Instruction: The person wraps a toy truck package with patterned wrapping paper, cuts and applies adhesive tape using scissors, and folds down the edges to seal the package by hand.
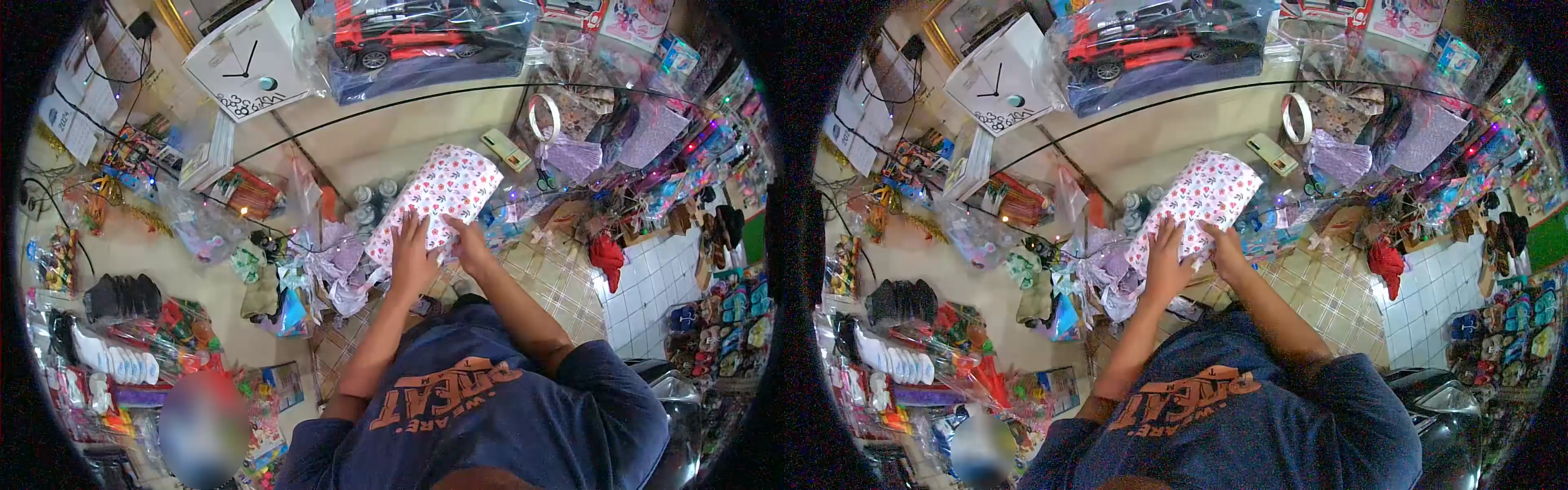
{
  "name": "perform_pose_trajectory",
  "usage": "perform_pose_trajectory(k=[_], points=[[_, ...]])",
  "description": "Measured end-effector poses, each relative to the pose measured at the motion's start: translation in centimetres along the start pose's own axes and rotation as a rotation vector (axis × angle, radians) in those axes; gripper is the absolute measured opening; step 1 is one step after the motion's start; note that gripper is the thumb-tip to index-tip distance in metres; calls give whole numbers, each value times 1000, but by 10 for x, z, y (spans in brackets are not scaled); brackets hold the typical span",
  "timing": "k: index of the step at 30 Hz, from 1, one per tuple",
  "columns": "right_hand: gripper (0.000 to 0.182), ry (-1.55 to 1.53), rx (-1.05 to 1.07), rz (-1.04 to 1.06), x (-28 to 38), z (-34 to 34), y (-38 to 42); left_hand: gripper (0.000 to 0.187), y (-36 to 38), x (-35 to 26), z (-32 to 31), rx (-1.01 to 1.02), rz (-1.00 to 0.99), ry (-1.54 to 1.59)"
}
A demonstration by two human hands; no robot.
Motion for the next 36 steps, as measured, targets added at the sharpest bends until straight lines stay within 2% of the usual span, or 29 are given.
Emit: perform_pose_trajectory(k=[1, 2, 5, 10, 12, 13, 15, 16, 17, 18, 19, 20, 21, 23, 24, 25, 27, 28, 31, 32, 33, 35, 36], points=[[36, -34, 42, -96, -3, 2, -6, 68, -6, 3, -1, 16, -18, -33], [30, -61, 3, -65, -7, 2, -12, 68, -12, 5, -2, 4, -6, -22], [30, -117, 38, -69, 3, -10, -12, 69, -31, 18, -10, 55, 4, -50], [31, -164, 120, -93, -19, 14, -57, 71, -58, 36, -26, 111, -56, -91], [53, 109, 107, -184, -18, 27, -67, 71, -66, 46, -34, 101, -80, -48], [53, 103, 107, -185, -8, 24, -65, 71, -69, 45, -32, 92, -108, -1], [74, 296, 33, -466, 15, 25, -58, 68, -75, 48, -31, 108, -119, -43], [79, 357, 161, -540, 27, 28, -53, 69, -79, 52, -32, 105, -121, -32], [79, 351, 152, -546, 37, 32, -51, 71, -79, 57, -35, 105, -120, -17], [71, 691, 150, -523, 54, 31, -45, 72, -81, 51, -28, 111, -118, 5], [64, 1033, 149, -488, 71, 29, -38, 73, -83, 52, -28, 105, -117, -1], [53, 1228, 160, -219, 85, 20, -32, 74, -84, 49, -24, 115, -93, 9], [43, 1444, 36, 369, 66, 54, -61, 75, -85, 45, -20, 125, -68, 17], [35, 1218, -72, 506, 82, 31, -55, 76, -87, 46, -18, 134, -77, 1], [35, 1281, -57, 392, 95, 16, -47, 77, -88, 47, -18, 131, -90, -21], [35, 1283, -57, 388, 96, 14, -51, 77, -88, 50, -19, 133, -87, -18], [47, 1517, 193, 1051, 101, 0, -53, 77, -91, 49, -16, 109, -97, -61], [60, 1627, 298, 963, 98, -1, -57, 81, -91, 46, -12, 128, -81, -88], [67, 1797, 286, 977, 74, -1, -72, 77, -90, 30, -9, 127, -54, -141], [61, 1792, 347, 1022, 71, 2, -77, 70, -90, 28, -12, 76, -58, -158], [61, 1790, 349, 1022, 72, 4, -77, 70, -89, 32, -20, 75, -56, -159], [50, 1325, 300, 826, 75, 12, -76, 63, -91, 43, -33, -6, 20, -153], [35, 1090, 130, 820, 79, 16, -69, 57, -90, 41, -34, -49, 26, -134]])
Point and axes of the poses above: each hand's wrist, its own y-axis away from the middle knuckle, its own z-axis out of the back of the hand, x = y × z, the point moved 2 cm from there along -y, towards the middle knuckle, and after that the axes turned 4 degrees about x, right-handed, at the moved point
